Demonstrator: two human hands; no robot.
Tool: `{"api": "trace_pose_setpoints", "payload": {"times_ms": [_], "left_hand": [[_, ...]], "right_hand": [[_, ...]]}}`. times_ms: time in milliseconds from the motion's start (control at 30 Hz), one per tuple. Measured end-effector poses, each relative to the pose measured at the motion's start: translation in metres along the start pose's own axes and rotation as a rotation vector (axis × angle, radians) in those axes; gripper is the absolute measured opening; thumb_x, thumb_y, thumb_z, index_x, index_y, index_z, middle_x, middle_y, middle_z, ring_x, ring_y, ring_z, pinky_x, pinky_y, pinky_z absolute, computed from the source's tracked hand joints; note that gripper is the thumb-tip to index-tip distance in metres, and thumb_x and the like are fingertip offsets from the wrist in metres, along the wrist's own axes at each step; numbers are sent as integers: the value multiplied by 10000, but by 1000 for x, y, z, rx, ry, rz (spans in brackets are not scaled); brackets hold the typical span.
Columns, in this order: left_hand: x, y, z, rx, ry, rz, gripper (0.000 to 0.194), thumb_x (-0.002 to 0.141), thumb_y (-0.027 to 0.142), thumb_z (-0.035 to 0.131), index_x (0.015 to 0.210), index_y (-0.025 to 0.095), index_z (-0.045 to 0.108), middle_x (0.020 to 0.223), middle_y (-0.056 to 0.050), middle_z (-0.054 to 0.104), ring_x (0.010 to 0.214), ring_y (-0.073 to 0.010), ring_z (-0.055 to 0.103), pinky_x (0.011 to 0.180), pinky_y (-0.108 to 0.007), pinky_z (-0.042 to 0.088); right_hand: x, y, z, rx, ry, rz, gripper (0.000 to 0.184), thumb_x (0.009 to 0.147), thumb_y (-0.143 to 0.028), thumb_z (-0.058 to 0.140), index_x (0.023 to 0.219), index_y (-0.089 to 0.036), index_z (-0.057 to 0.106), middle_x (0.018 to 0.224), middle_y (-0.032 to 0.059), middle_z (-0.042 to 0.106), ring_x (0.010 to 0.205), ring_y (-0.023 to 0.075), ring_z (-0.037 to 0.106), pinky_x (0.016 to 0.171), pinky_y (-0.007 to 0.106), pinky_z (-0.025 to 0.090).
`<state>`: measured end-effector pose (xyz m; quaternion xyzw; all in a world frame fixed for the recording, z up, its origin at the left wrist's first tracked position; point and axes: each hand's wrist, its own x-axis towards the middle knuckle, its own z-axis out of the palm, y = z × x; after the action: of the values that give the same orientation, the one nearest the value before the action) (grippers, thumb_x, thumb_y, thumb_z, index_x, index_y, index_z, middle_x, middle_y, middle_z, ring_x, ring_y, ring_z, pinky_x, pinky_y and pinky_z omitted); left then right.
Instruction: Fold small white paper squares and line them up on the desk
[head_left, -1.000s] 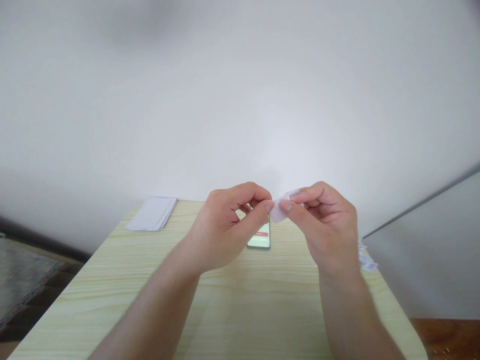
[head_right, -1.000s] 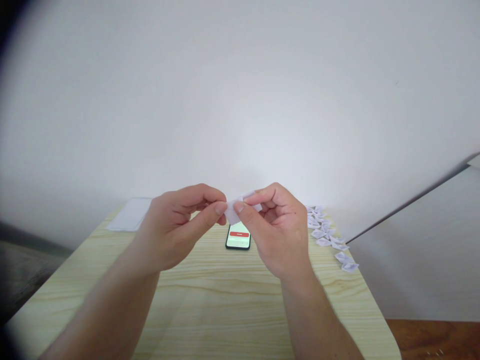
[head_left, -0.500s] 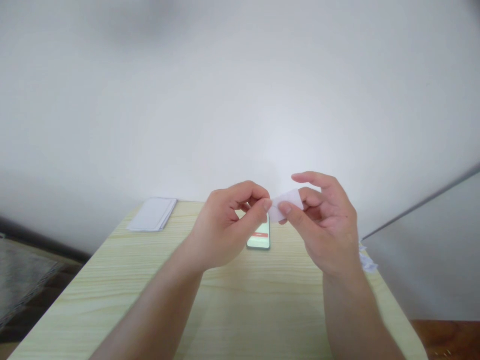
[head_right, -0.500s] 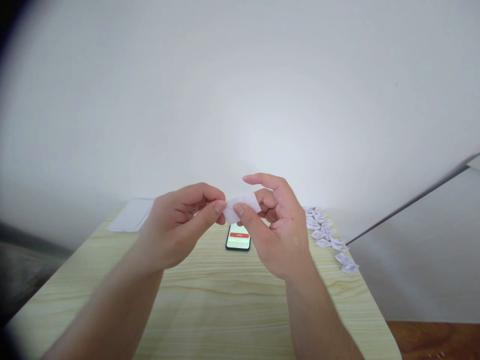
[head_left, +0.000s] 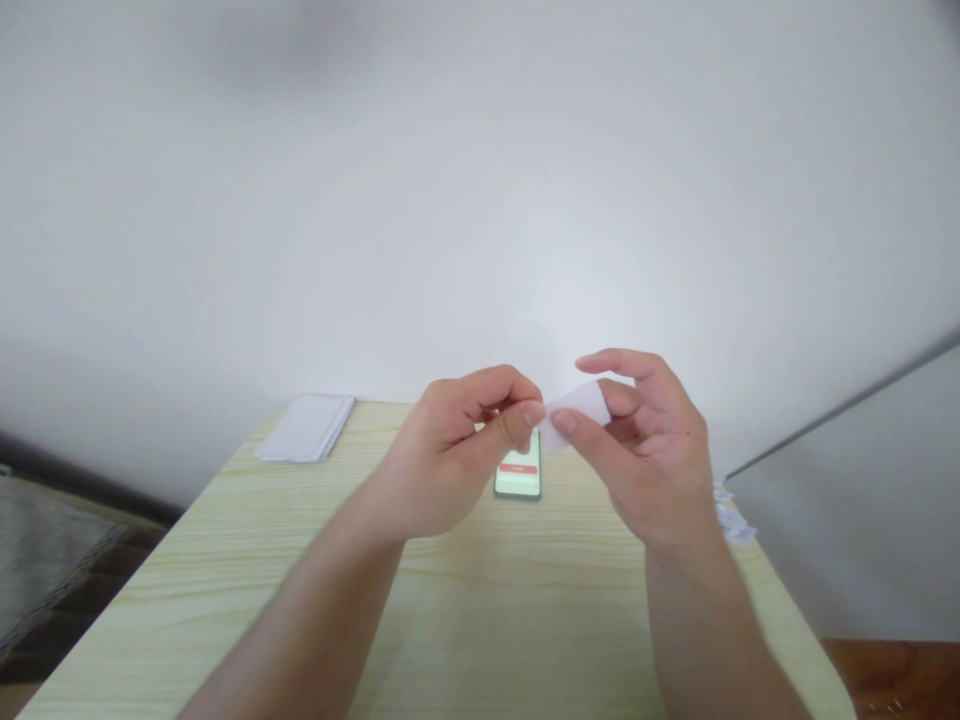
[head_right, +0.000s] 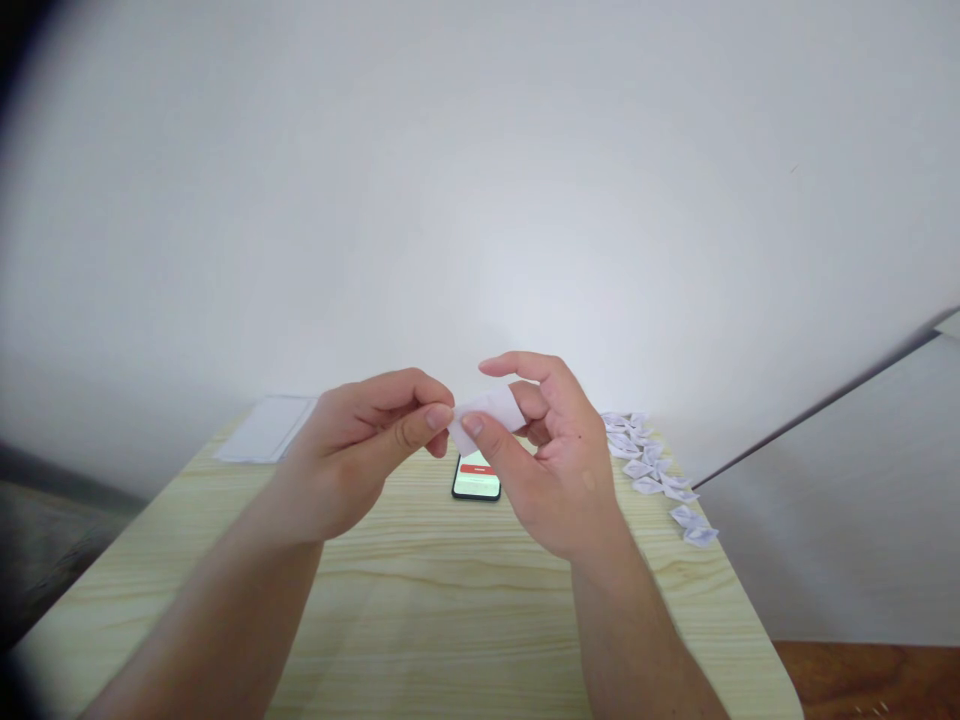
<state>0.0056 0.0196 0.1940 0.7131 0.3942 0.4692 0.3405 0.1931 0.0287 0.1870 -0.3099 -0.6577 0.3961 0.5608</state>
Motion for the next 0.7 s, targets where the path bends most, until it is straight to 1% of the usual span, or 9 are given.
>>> {"api": "trace_pose_setpoints", "payload": {"times_ms": [133,200,267,333,433,500,567,633,700], "left_hand": [[1,0,0,-32,67,-6,255,981,377,565,838,182,644,723,-14,620,698,-144,552,654,-270,438],[2,1,0,-54,70,-13,247,974,366,576,827,179,644,713,-14,622,694,-143,551,651,-269,439],[2,2,0,-77,68,-26,242,969,349,581,809,176,640,698,-9,616,679,-136,539,639,-264,431],[3,1,-1,-91,75,-46,248,963,335,585,779,175,630,676,-2,599,658,-129,520,614,-259,409],[4,-1,-2,-108,77,-96,259,948,330,596,742,174,621,645,0,579,633,-128,507,592,-260,394],[6,-4,-3,-143,65,-140,260,938,329,598,732,173,624,629,-2,578,624,-131,516,599,-263,409],[7,-6,-3,-206,43,-184,259,931,330,600,728,172,631,608,-1,574,605,-130,523,594,-264,417],[7,-7,-4,-269,9,-214,263,926,339,607,724,172,634,585,2,569,577,-126,521,574,-260,415],[7,-6,-4,-283,4,-207,289,926,354,613,702,172,624,575,2,568,566,-123,519,570,-260,422]], "right_hand": [[1,4,-3,22,-41,-1,298,916,-316,711,1197,-290,617,803,-11,751,745,199,734,671,345,589],[2,5,-4,21,-53,-5,285,916,-298,711,1189,-286,633,777,-16,741,736,202,737,689,356,595],[2,5,-6,-4,-52,-24,229,919,-261,698,1147,-277,676,798,-9,742,745,195,733,706,352,594],[2,5,-8,-57,-76,-50,179,926,-203,664,1079,-273,725,881,8,753,813,191,729,746,350,592],[4,5,-10,-194,-106,-146,262,862,-117,676,1036,-293,760,1099,31,737,1017,222,697,890,397,577],[5,4,-10,-284,-73,-239,330,798,-83,718,1026,-315,769,1251,36,684,1128,251,655,987,452,544],[6,5,-9,-330,-30,-313,330,774,-75,744,983,-328,779,1329,34,643,1168,269,634,1022,487,526],[5,6,-7,-318,-12,-344,285,789,-94,753,950,-328,783,1252,39,680,1122,270,651,988,493,545],[3,9,-5,-263,9,-323,204,817,-136,759,922,-309,782,1081,45,733,1018,261,680,914,472,570]]}}
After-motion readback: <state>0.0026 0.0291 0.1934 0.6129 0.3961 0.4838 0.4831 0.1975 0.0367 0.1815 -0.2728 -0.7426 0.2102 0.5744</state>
